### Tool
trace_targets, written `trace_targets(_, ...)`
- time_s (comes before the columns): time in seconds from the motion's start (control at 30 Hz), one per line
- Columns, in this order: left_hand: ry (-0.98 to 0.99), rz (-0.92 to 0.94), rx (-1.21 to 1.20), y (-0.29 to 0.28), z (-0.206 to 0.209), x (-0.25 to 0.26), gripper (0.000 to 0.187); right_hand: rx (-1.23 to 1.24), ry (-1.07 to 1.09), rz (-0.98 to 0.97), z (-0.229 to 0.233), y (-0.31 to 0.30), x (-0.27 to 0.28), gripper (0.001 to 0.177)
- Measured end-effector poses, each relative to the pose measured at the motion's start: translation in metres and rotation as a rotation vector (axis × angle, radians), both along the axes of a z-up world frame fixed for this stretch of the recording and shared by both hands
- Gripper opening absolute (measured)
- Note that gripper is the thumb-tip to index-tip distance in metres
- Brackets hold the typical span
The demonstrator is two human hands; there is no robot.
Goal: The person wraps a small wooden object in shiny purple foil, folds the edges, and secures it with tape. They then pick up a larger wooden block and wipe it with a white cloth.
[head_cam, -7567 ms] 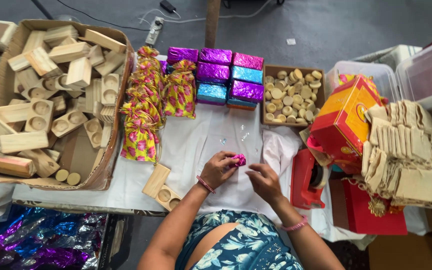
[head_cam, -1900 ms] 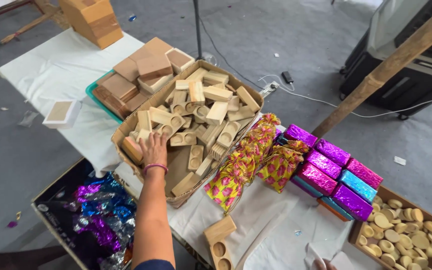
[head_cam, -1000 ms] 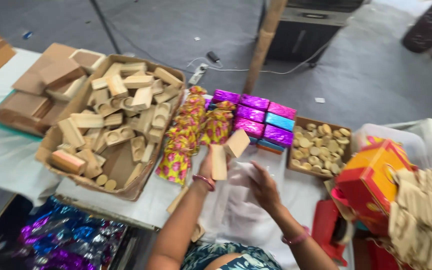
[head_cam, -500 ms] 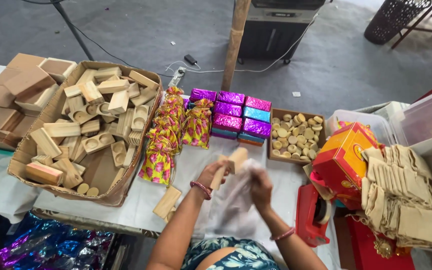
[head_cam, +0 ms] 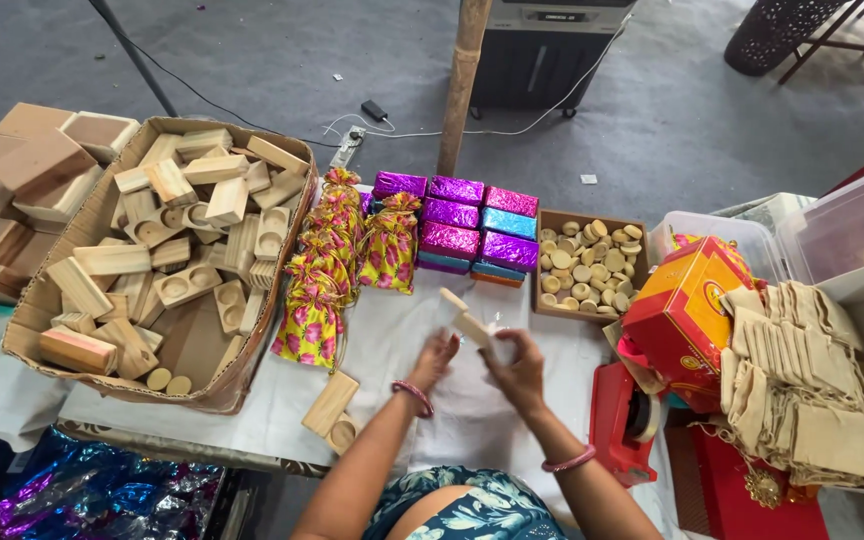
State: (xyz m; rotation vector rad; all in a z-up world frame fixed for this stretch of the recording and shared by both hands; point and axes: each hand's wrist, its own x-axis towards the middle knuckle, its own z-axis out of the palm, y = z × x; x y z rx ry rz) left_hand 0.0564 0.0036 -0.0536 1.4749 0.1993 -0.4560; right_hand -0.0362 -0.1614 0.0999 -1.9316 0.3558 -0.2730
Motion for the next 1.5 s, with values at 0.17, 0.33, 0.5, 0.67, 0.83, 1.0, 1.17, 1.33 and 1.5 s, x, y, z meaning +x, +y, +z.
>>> trace_targets(0.17,0.190,0.065,-0.998,-0.003,0.125,-0.036,0.080,-0.490,-0.600,0.344,0.051,0.036,-0.017,0.050)
trace_targets(0.33,0.059,0.081,-0.716,0.004,0.094,-0.021,0.063,-0.377,-0.071,0.439,0.008,0.032,-0.018,0.043)
trace_targets(0.5,0.138,0.018,-0.707,-0.002,0.091,-0.026,0.067,0.543,-0.058,0.319,-0.040,0.015,0.006,0.029)
trace_targets(0.67,0.337,-0.162,-0.868,0.006,0.126,-0.031,0.077,-0.661,-0.646,0.501,0.060,0.028,-0.007,0.038)
trace_targets(0.83,-0.043,0.000,-0.456,0.001,0.131,-0.026,0.079,-0.553,-0.189,0.341,0.026,0.043,-0.005,0.026)
trace_targets(1.0,-0.058,0.028,-0.555,-0.003,0.063,-0.017,0.076,0.460,-0.067,0.289,-0.022,0.031,0.016,0.023)
trace_targets(1.17,0.211,0.032,-0.774,-0.014,0.010,0.001,0.071,-0.227,-0.593,0.380,0.009,0.054,-0.012,0.050)
trace_targets(1.33,0.074,0.076,-0.818,0.005,0.118,-0.016,0.052,-0.369,-0.513,0.614,-0.027,0.022,-0.031,0.036)
trace_targets(1.5,0.119,0.030,-0.712,-0.012,0.096,-0.020,0.056,-0.320,-0.451,0.282,0.002,0.035,-0.013,0.035)
